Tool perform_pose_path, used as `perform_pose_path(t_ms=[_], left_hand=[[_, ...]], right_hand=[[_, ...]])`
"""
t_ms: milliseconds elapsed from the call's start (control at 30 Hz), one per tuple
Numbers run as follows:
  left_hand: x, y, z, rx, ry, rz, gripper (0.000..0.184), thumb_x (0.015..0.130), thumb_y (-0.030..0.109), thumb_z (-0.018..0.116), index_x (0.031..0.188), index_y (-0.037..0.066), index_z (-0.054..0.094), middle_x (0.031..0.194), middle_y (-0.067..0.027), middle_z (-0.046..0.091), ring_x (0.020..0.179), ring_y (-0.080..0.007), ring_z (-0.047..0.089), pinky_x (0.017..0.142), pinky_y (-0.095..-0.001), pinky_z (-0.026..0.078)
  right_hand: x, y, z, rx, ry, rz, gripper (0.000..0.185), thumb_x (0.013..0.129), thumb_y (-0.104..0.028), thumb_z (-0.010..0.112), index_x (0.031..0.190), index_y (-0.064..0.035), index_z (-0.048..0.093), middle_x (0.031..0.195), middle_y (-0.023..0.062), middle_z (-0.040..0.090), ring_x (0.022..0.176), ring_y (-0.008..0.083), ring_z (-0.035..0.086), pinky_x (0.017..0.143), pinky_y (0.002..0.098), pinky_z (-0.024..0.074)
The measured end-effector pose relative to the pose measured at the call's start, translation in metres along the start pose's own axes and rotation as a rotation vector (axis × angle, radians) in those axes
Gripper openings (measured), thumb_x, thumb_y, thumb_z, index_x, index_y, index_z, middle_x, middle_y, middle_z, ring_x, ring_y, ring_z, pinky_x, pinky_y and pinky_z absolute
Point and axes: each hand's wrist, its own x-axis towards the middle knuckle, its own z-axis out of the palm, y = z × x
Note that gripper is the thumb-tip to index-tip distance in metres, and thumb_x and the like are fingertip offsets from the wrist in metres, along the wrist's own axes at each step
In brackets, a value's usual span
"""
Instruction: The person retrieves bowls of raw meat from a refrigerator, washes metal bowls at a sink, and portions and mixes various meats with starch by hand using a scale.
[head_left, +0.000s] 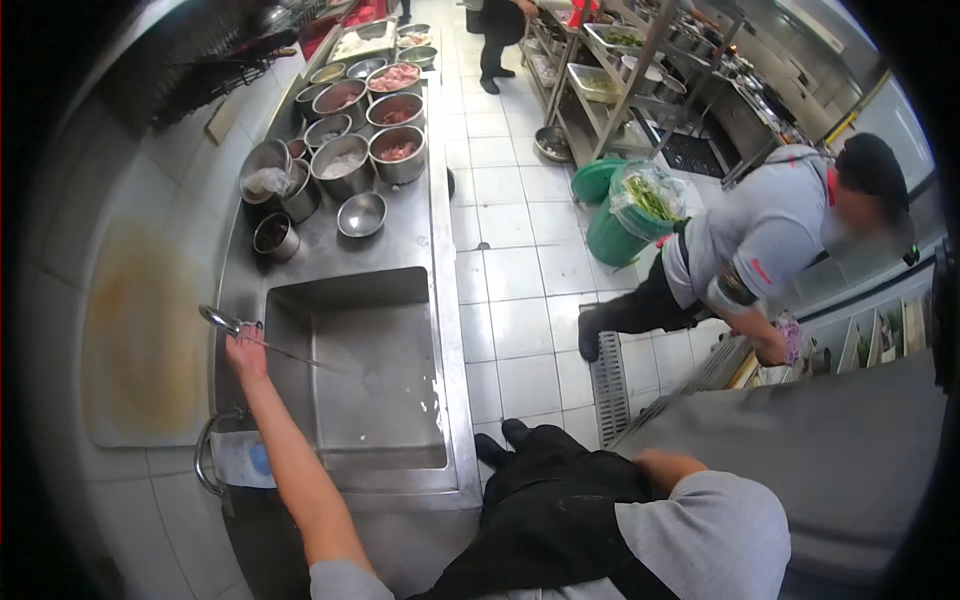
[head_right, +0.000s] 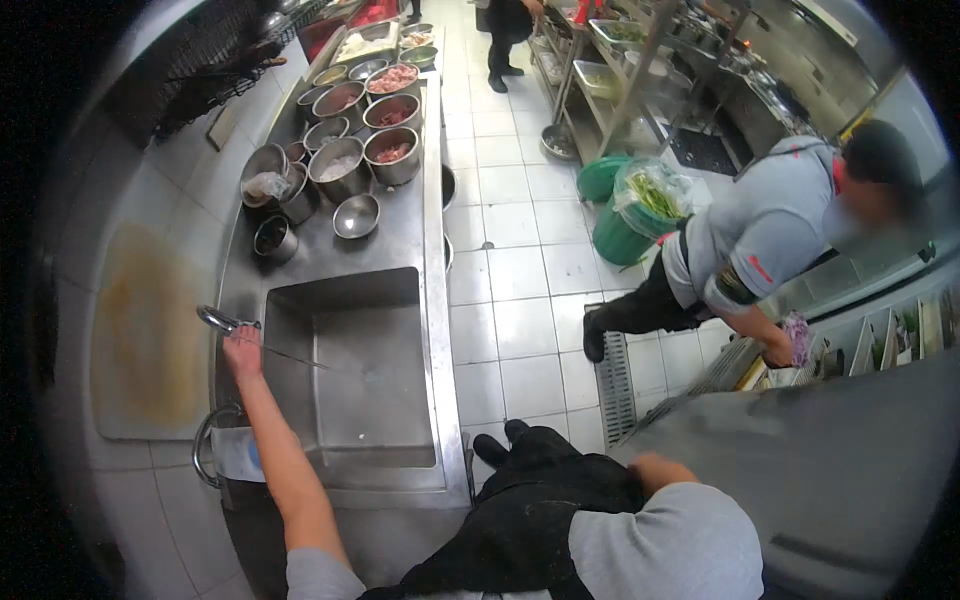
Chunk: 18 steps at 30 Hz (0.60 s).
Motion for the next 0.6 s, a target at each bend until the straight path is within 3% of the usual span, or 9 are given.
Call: perform_pose_path(t_ms=[33,100,133,200,267,400,467,600], left_hand=[[0.000,-0.004,0.006,-0.012,0.004,0.016,0.049,0.091,0.033,0.044,0.120,-0.008,0.040,0.115,-0.0168,0.047,0.111,-0.0295,0.045,0.101,-0.0445,0.033],[-0.008,0.000,0.009,0.040,-0.017,0.002,0.042,0.093,0.025,0.039,0.125,-0.002,0.037,0.134,-0.0201,0.035,0.129,-0.0331,0.031,0.105,-0.0441,0.029],[-0.007,0.008,-0.001,0.027,0.003,0.032,0.042,0.093,0.025,0.039,0.125,-0.002,0.037,0.134,-0.0201,0.035,0.129,-0.0331,0.031,0.105,-0.0441,0.029],[-0.005,0.015,-0.016,0.140,-0.180,-0.115,0.036,0.091,0.028,0.048,0.120,0.006,0.044,0.114,-0.0098,0.049,0.112,-0.0231,0.045,0.101,-0.0378,0.030],[-0.026,0.025,-0.012,0.146,-0.185,-0.108,0.042,0.090,0.028,0.051,0.123,0.004,0.043,0.122,-0.0128,0.048,0.117,-0.0242,0.044,0.099,-0.0390,0.033],[-0.094,0.026,-0.002,0.410,0.181,0.223,0.041,0.090,0.028,0.053,0.122,0.003,0.045,0.124,-0.0189,0.051,0.111,-0.0272,0.050,0.091,-0.0392,0.042],[-0.143,0.010,0.006,0.409,0.226,0.421,0.038,0.091,0.026,0.052,0.121,0.003,0.046,0.113,-0.0157,0.058,0.102,-0.0233,0.055,0.083,-0.0348,0.045],[-0.242,-0.071,0.046,0.699,0.349,0.533,0.027,0.093,0.017,0.048,0.117,0.003,0.049,0.096,-0.0069,0.060,0.083,-0.0129,0.056,0.066,-0.0257,0.047]], right_hand=[[0.002,0.019,0.007,0.013,-0.031,-0.041,0.036,0.078,-0.029,0.056,0.109,-0.0115,0.063,0.119,0.0139,0.055,0.109,0.0293,0.050,0.083,0.0460,0.0403],[0.008,0.049,0.010,0.048,-0.087,-0.089,0.036,0.078,-0.029,0.056,0.108,-0.0116,0.063,0.116,0.0139,0.056,0.106,0.0286,0.051,0.082,0.0450,0.0410],[0.012,0.061,0.010,0.062,-0.111,-0.090,0.035,0.078,-0.029,0.057,0.108,-0.0117,0.064,0.115,0.0138,0.057,0.105,0.0283,0.052,0.081,0.0445,0.0413],[0.020,0.077,0.009,0.081,-0.155,-0.070,0.035,0.078,-0.029,0.057,0.107,-0.0118,0.064,0.113,0.0137,0.057,0.102,0.0276,0.052,0.080,0.0435,0.0420],[0.026,0.084,0.002,0.111,-0.189,-0.053,0.035,0.077,-0.030,0.057,0.106,-0.0120,0.064,0.110,0.0136,0.058,0.100,0.0270,0.053,0.078,0.0425,0.0428],[0.076,0.093,-0.001,0.199,-0.260,-0.057,0.034,0.077,-0.030,0.058,0.105,-0.0123,0.065,0.105,0.0135,0.060,0.095,0.0257,0.055,0.076,0.0405,0.0442],[0.118,0.095,0.002,0.250,-0.300,-0.077,0.033,0.076,-0.030,0.058,0.104,-0.0124,0.066,0.103,0.0134,0.061,0.092,0.0250,0.056,0.074,0.0395,0.0449],[0.277,0.118,0.045,0.415,-0.452,-0.200,0.032,0.076,-0.030,0.059,0.103,-0.0127,0.067,0.098,0.0132,0.063,0.087,0.0237,0.058,0.071,0.0375,0.0463]])
